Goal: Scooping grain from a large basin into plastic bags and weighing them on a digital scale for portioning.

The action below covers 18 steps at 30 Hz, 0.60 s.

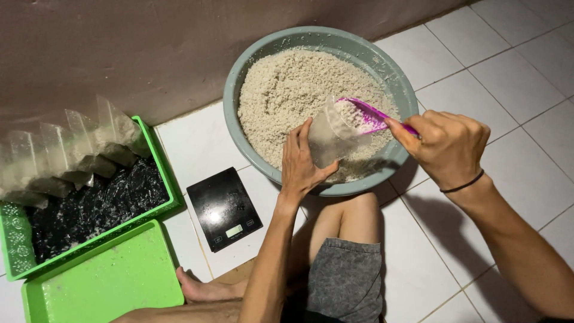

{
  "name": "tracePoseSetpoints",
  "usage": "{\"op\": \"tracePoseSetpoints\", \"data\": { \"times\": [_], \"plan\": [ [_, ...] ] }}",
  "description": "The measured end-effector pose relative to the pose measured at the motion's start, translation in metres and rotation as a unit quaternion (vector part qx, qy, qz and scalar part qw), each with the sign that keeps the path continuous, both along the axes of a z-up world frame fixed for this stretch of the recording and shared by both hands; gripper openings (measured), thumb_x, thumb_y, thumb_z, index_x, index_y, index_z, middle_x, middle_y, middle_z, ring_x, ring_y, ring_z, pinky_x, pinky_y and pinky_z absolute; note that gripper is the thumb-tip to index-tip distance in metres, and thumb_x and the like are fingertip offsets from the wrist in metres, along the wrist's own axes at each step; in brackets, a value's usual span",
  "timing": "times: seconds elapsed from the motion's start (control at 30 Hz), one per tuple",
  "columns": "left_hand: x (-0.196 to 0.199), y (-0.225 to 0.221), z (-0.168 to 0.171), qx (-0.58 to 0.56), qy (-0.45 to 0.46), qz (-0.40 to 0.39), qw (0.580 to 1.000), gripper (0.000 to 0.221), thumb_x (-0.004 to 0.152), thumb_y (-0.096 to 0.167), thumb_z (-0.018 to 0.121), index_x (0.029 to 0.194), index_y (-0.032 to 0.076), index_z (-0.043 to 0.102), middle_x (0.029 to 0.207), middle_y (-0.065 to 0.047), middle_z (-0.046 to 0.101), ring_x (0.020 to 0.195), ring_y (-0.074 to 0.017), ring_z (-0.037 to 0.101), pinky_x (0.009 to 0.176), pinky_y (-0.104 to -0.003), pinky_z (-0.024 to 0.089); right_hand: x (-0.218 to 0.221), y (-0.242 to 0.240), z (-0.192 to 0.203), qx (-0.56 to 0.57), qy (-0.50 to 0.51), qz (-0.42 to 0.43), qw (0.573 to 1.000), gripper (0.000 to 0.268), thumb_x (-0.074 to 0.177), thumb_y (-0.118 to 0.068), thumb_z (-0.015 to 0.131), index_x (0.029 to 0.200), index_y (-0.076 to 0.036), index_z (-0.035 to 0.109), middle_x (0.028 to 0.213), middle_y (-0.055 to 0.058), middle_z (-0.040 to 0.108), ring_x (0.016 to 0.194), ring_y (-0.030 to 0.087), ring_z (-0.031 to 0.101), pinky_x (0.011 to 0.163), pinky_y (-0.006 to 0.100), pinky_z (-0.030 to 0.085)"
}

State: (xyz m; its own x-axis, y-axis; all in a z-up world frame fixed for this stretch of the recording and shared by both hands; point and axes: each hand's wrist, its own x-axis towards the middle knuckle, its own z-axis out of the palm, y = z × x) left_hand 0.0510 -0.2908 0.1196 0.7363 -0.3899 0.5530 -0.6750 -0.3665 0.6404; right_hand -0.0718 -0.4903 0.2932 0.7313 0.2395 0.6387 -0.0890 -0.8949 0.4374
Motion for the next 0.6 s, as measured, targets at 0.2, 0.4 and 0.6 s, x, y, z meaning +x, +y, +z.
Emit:
{"op": "tracePoseSetpoints", "data": {
  "times": [0.2, 0.4, 0.6],
  "plan": [
    [-0.002, 0.004, 0.007, -0.008, 0.004, -0.002, 1.0, 0.105, 0.075, 0.062, 0.071, 0.153, 0.011, 0.022, 0.129, -0.017, 0.045, 0.112, -0.0267, 0.049, 0.095, -0.044, 0.047, -0.002, 0.01, 0.002, -0.048, -0.04, 0.034, 0.997, 0.056, 0.106, -0.048, 0.09, 0.064, -0.024, 0.063, 0.055, -0.005, 0.044, 0.049, 0.012, 0.043, 0.047, 0.026, 0.026],
    [-0.001, 0.002, 0.003, -0.008, 0.001, 0.007, 1.0, 0.109, 0.071, 0.057, 0.079, 0.152, 0.012, 0.022, 0.13, -0.018, 0.045, 0.115, -0.0293, 0.05, 0.098, -0.048, 0.047, -0.006, 0.01, 0.007, -0.044, -0.055, 0.027, 0.997, 0.045, 0.107, -0.055, 0.08, 0.074, -0.024, 0.078, 0.052, -0.006, 0.049, 0.046, 0.009, 0.044, 0.047, 0.024, 0.028],
    [0.001, 0.0, 0.0, -0.014, -0.006, 0.009, 1.0, 0.116, 0.075, 0.061, 0.076, 0.158, 0.012, 0.011, 0.134, -0.02, 0.048, 0.115, -0.0288, 0.052, 0.099, -0.046, 0.048, -0.009, -0.037, 0.006, 0.161, 0.034, -0.016, 0.986, 0.028, 0.113, -0.031, 0.082, 0.096, -0.009, 0.082, 0.077, 0.0, 0.072, 0.057, 0.011, 0.06, 0.051, 0.024, 0.038]
  ]
}}
